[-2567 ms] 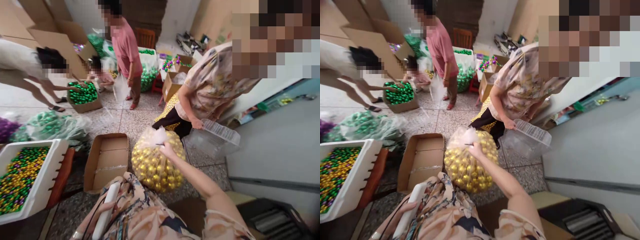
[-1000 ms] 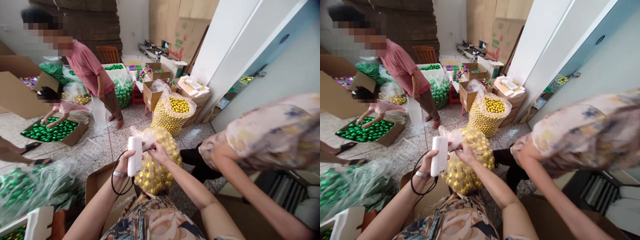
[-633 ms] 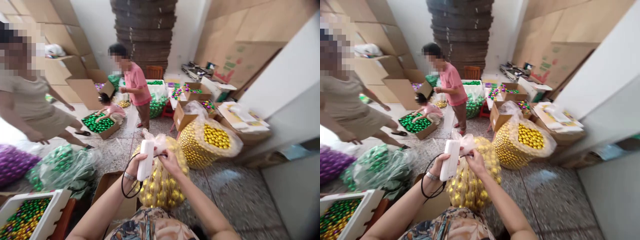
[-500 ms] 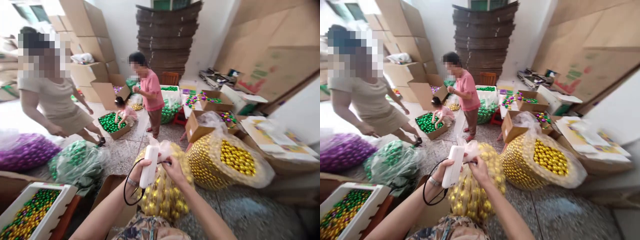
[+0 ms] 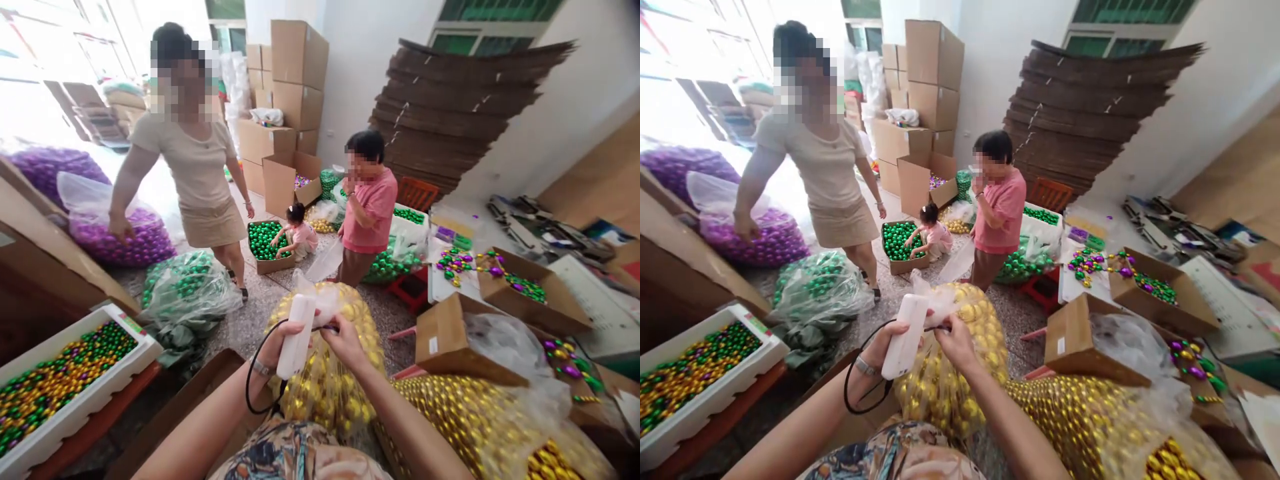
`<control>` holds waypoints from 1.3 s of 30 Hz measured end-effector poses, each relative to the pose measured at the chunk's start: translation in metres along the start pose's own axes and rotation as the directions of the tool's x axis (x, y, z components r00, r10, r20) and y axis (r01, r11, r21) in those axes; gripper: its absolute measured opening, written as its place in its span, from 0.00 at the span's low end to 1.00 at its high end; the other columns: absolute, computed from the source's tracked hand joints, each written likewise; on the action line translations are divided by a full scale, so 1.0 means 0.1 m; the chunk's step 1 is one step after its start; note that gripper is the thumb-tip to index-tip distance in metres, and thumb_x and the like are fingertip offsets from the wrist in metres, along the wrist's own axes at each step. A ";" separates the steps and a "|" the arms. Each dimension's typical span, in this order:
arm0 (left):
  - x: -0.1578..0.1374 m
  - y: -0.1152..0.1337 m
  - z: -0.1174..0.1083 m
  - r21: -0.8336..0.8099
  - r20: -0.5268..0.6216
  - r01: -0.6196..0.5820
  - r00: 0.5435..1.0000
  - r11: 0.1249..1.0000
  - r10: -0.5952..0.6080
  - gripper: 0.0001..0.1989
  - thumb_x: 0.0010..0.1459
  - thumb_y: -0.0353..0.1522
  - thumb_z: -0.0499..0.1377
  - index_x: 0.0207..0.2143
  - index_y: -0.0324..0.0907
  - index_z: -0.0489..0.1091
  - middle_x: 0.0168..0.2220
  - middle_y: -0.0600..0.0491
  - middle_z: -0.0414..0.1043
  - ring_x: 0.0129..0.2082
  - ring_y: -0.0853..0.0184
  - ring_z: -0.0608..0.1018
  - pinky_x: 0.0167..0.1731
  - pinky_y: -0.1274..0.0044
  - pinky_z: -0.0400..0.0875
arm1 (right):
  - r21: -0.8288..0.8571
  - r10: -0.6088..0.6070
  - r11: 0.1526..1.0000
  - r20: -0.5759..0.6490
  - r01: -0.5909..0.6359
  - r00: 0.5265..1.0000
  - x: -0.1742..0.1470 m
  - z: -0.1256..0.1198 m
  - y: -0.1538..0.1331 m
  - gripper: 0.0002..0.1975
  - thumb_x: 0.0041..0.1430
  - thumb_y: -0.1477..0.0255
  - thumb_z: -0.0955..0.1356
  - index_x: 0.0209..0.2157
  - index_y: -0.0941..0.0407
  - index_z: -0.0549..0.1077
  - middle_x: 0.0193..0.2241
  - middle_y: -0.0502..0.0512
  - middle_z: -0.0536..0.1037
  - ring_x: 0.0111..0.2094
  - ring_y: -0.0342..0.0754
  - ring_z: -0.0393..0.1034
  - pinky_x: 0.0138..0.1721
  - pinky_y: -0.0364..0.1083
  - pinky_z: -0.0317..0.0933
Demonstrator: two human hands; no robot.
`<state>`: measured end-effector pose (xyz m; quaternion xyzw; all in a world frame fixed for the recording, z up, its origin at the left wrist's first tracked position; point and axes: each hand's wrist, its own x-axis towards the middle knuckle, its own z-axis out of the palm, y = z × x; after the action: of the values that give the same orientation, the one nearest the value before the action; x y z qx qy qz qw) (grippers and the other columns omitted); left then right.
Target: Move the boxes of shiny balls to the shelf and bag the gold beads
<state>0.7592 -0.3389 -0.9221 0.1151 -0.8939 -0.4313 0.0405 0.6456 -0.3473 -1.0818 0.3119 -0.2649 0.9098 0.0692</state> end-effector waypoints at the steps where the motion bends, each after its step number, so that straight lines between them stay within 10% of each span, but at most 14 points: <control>1: 0.06 0.04 -0.06 -0.024 -0.017 -0.015 1.000 1.000 0.014 0.37 0.41 0.42 0.67 0.54 0.35 0.70 0.29 0.49 0.76 0.24 0.67 0.75 0.22 0.79 0.65 | -0.032 -0.009 0.999 0.024 0.010 1.000 0.13 0.01 0.00 0.11 0.51 0.70 0.67 0.37 0.57 0.75 0.36 0.56 0.81 0.39 0.53 0.75 0.42 0.49 0.67; 9: 0.63 0.16 -0.15 -0.135 -0.168 -0.162 0.976 0.978 0.138 0.31 0.41 0.41 0.68 0.48 0.35 0.74 0.29 0.47 0.76 0.24 0.66 0.75 0.22 0.78 0.65 | -0.107 -0.025 0.993 0.174 0.044 0.984 0.98 -0.15 0.09 0.08 0.47 0.69 0.67 0.31 0.57 0.73 0.30 0.55 0.80 0.34 0.51 0.74 0.37 0.47 0.65; 24: 1.92 0.02 1.27 -0.182 -0.228 -0.273 0.946 0.945 0.230 0.33 0.31 0.36 0.68 0.45 0.40 0.77 0.34 0.51 0.69 0.26 0.70 0.70 0.24 0.78 0.68 | -0.134 -0.030 0.985 0.480 0.107 0.877 1.88 -2.06 0.34 0.16 0.51 0.61 0.71 0.37 0.58 0.78 0.35 0.58 0.82 0.34 0.52 0.75 0.35 0.46 0.69; 39: 2.22 -0.09 1.72 -0.224 -0.244 -0.227 0.954 0.948 0.171 0.24 0.29 0.38 0.69 0.33 0.40 0.72 0.27 0.55 0.64 0.25 0.70 0.67 0.23 0.79 0.61 | -0.253 -0.014 0.951 0.531 0.175 0.847 2.08 -2.62 0.45 0.15 0.49 0.62 0.69 0.34 0.56 0.81 0.33 0.57 0.83 0.32 0.53 0.78 0.33 0.45 0.73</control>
<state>0.5157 -0.2667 -1.0430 0.0650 -0.8294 -0.5184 0.1977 0.3284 -0.2560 -1.1498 0.5464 -0.3891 0.7367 0.0851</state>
